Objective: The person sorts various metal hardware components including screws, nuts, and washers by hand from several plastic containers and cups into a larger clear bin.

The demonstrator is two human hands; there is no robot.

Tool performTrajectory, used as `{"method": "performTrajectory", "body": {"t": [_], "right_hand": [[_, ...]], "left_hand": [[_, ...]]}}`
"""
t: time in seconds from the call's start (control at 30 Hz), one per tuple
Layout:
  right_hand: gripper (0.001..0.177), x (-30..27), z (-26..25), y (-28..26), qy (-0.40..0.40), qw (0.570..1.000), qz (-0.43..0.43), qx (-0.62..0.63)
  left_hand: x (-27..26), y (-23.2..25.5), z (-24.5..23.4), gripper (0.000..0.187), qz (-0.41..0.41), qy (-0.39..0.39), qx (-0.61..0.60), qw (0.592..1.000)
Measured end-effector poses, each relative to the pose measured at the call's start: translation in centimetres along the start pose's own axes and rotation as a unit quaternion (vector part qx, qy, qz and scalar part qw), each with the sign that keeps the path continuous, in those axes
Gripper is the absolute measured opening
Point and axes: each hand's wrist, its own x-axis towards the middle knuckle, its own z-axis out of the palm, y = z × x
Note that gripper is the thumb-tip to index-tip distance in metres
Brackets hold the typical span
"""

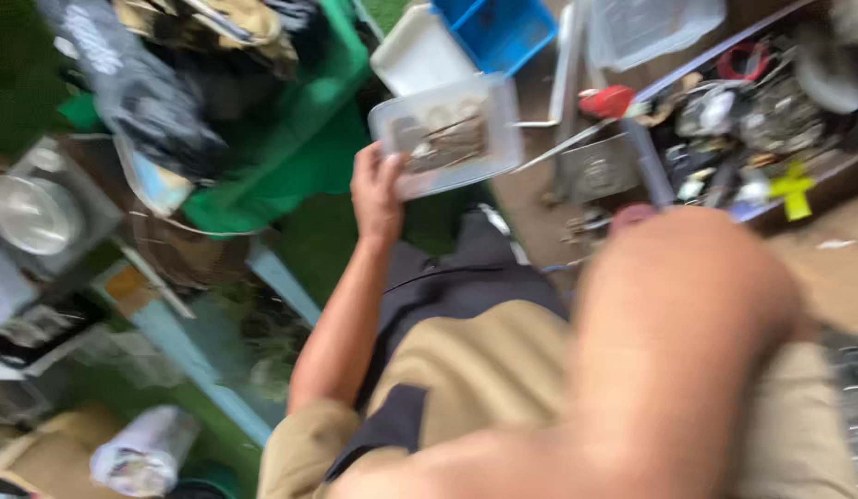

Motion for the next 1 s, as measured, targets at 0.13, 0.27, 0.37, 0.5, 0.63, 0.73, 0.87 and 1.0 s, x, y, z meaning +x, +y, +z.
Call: {"method": "performTrajectory", "body": {"t": [0.13,0.27,0.37,0.5,0.63,0.73,0.87,1.0], "right_hand": [[0.018,3.2,-0.2,-1.7,0.042,0.989,0.08,-0.12],[0.018,3.9,0.1,0.4,0.118,0.938,0.205,-0.253],[0.018,3.3,3.4,9.3,0.173,0.867,0.334,-0.327],[0.013,2.7,10.0,16.8,0.222,0.819,0.398,-0.349],[0.013,3.3,12.8,19.8,0.221,0.825,0.385,-0.349],[0.016,3.9,13.2,21.4,0.237,0.833,0.367,-0.339],[0.023,4.3,12.8,23.9,0.241,0.847,0.339,-0.33],[0.019,4.2,12.1,26.2,0.212,0.86,0.352,-0.303]], "left_hand": [[3.0,0.6,-0.6,0.045,0.022,-0.112,-0.06,0.992],[6.1,3.0,-2.6,0.047,0.025,-0.161,-0.042,0.986],[6.5,5.1,-4.4,0.05,0.005,-0.21,0.011,0.978],[7.3,6.7,-5.2,0.049,0.056,-0.261,-0.005,0.964],[7.7,7.3,-4.9,0.053,0.063,-0.274,0.017,0.959],[7.2,7.9,-4.7,0.057,0.055,-0.273,0.043,0.959],[6.5,8.7,-4.3,0.061,0.049,-0.258,0.062,0.963],[6.5,8.6,-3.4,0.062,0.03,-0.233,0.085,0.968]]}}
